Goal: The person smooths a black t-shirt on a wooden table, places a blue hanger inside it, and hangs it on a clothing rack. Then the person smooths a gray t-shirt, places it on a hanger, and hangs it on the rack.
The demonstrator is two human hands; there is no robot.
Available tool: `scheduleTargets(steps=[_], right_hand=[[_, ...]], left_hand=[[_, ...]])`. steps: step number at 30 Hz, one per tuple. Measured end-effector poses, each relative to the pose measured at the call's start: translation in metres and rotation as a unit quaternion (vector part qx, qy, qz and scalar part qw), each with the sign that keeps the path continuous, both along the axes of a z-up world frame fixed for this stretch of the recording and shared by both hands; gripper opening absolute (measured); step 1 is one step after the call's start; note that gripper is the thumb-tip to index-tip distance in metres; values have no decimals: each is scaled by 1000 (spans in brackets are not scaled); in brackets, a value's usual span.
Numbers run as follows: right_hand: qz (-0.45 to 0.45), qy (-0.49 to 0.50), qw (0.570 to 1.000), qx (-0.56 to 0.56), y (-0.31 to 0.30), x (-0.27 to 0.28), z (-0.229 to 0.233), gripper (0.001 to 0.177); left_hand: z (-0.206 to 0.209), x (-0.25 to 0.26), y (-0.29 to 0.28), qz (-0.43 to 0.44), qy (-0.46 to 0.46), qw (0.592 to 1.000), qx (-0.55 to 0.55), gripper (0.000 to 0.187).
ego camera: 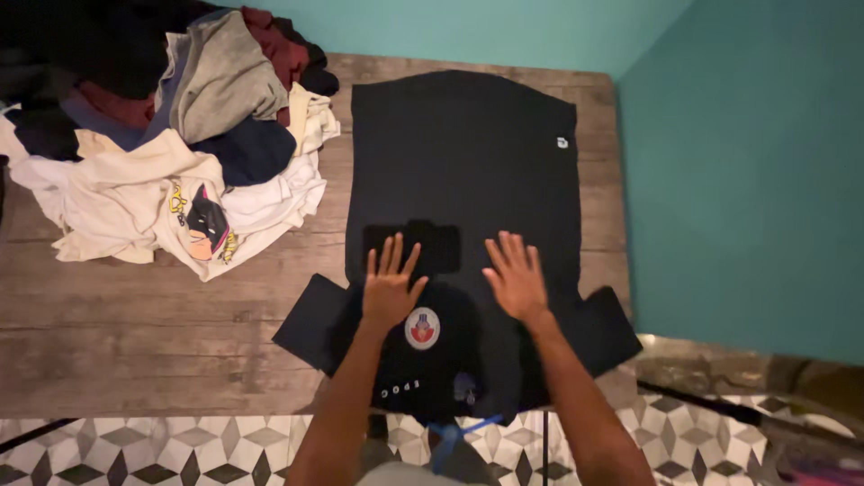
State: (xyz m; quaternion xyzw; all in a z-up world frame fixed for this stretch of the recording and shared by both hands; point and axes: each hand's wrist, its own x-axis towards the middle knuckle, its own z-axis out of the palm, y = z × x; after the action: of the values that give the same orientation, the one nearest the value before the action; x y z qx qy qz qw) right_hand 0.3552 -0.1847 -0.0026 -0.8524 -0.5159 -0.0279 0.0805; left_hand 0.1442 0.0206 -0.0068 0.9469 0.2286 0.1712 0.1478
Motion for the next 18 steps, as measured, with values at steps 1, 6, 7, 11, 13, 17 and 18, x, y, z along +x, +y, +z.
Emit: scheduleTargets(steps=[1, 6, 7, 11, 13, 17, 18], right_hand=[[-30, -26, 999, -36, -9, 17, -4, 63], [-249, -40, 967, 26, -27, 64, -15, 63], [-201, -21, 979, 24, -19, 66, -12, 64], [-18, 69, 997, 11, 27, 61, -1, 65], [17, 80, 997, 17, 34, 65, -1, 65], [-84, 44, 995, 38, 31, 98, -8, 66], [-126, 41, 990, 36, 32, 107, -10, 67]], left_hand=[[2, 0, 5, 3, 18, 1000, -4, 68], [1, 24, 0, 196, 12, 980, 13, 70], [-1, 36, -1, 207, 32, 978, 17, 72], [-13, 89, 6, 60, -73, 994, 51, 66], [-14, 109, 14, 47, -44, 997, 34, 64], [-3, 130, 42, 57, 118, 991, 32, 71], [-1, 133, 47, 54, 143, 988, 35, 71]])
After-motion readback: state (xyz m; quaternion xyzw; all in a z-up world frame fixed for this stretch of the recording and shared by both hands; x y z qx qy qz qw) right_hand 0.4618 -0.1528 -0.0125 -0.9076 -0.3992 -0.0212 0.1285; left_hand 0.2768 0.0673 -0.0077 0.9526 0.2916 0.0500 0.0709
